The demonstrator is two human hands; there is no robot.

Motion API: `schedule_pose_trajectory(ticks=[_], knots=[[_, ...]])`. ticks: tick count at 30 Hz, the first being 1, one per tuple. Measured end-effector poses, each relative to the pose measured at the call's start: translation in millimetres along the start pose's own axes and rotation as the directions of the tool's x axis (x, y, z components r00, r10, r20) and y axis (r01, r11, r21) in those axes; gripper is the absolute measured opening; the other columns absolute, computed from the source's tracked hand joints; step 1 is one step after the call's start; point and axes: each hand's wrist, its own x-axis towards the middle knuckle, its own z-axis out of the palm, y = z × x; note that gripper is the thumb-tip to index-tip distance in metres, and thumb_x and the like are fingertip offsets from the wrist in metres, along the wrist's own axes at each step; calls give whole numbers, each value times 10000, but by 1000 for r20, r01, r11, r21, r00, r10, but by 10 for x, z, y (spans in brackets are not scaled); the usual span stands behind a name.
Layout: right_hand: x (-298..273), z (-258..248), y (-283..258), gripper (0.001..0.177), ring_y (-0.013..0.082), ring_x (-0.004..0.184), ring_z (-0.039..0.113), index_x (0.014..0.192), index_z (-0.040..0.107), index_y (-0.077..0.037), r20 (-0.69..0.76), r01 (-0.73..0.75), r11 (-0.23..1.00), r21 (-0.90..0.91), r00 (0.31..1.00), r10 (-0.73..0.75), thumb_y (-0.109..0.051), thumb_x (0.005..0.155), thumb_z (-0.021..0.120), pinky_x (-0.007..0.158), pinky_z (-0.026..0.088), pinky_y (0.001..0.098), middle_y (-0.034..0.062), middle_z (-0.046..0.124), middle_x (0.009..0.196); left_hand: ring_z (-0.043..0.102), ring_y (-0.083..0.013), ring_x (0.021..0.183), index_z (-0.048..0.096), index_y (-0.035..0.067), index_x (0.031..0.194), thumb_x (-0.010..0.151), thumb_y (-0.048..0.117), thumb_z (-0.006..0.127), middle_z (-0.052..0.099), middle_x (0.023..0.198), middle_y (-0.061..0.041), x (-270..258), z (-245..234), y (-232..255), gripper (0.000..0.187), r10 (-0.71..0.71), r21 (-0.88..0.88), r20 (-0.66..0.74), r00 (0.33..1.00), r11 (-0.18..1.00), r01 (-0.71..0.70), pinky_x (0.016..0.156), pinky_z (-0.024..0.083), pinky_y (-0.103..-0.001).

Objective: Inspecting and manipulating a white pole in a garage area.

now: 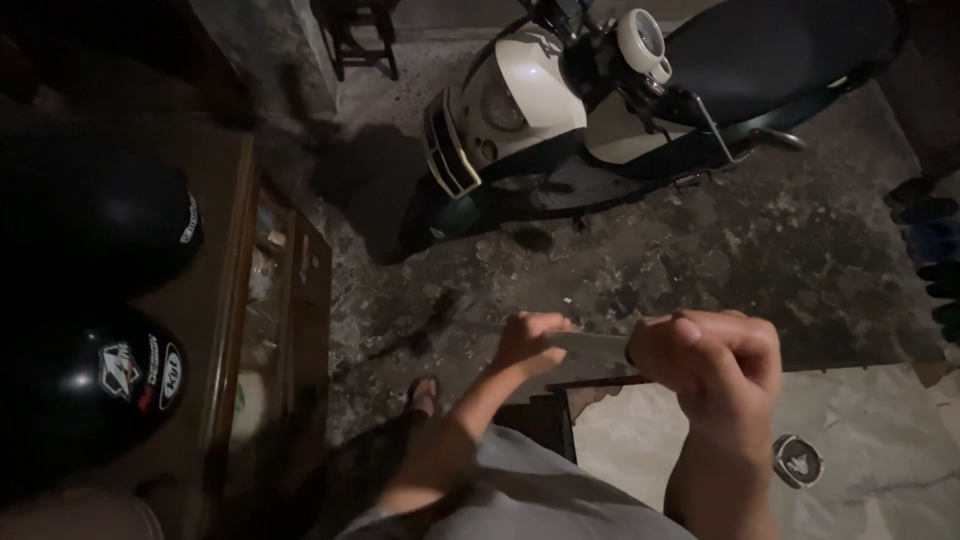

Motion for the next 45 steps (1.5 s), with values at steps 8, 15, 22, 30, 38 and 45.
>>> schedule_pose_trajectory(ticks=[8, 15, 22, 30, 38, 45], knots=[[293, 139, 894, 473, 141, 508, 317, 590, 386, -30, -85, -90, 996, 23, 992, 92, -79, 1036, 535, 524, 250, 354, 9, 368, 557, 683, -298, 594, 664, 57, 722, 825, 176, 708, 679, 675, -138, -62, -629, -614, 163, -320, 95, -31, 947, 942, 321, 581, 516, -402], [560, 465, 863, 462, 109, 545, 291, 610, 371, -42, -51, -163, 978, -128, 986, 158, -67, 1043, 531, 521, 256, 323, -10, 357, 581, 687, -358, 728, 659, 56, 803, 707, 138, 689, 679, 787, -158, 162, -400, -941, 130, -76, -72, -48, 996, 995, 73, 616, 535, -394], [753, 791, 765, 426, 107, 525, 324, 610, 395, -18, -113, -114, 966, -231, 990, 90, -49, 1004, 552, 494, 256, 309, 1, 385, 571, 672, -372, 731, 647, 83, 757, 722, 116, 676, 672, 736, -134, 482, -651, -784, 56, 80, -25, 20, 997, 997, -79, 650, 512, -446], [1019, 998, 1096, 467, 139, 528, 338, 610, 384, -33, -247, 19, 1000, -25, 969, -24, -74, 1043, 551, 542, 280, 345, 13, 365, 582, 685, -386, 727, 706, 83, 789, 697, 197, 691, 683, 748, -155, 596, -1334, -1102, 147, -106, -3, 156, 982, 994, 108, 642, 539, -449], [1081, 920, 1389, 450, 115, 507, 315, 609, 401, -29, -427, -63, 998, -11, 903, 53, -81, 1034, 538, 500, 251, 330, -4, 338, 568, 668, -409, 690, 672, 49, 760, 863, 263, 669, 656, 725, -200, 702, -1393, -1429, 237, -129, 52, 249, 960, 991, 120, 600, 511, -476], [1093, 1035, 1218, 467, 93, 534, 341, 610, 435, -26, -355, -106, 958, -268, 935, 4, -98, 1057, 546, 506, 286, 302, -14, 401, 583, 624, -409, 624, 566, 40, 694, 873, 220, 628, 608, 674, -203, 926, -859, -1377, 261, 75, -64, 297, 952, 996, -59, 564, 476, -484]])
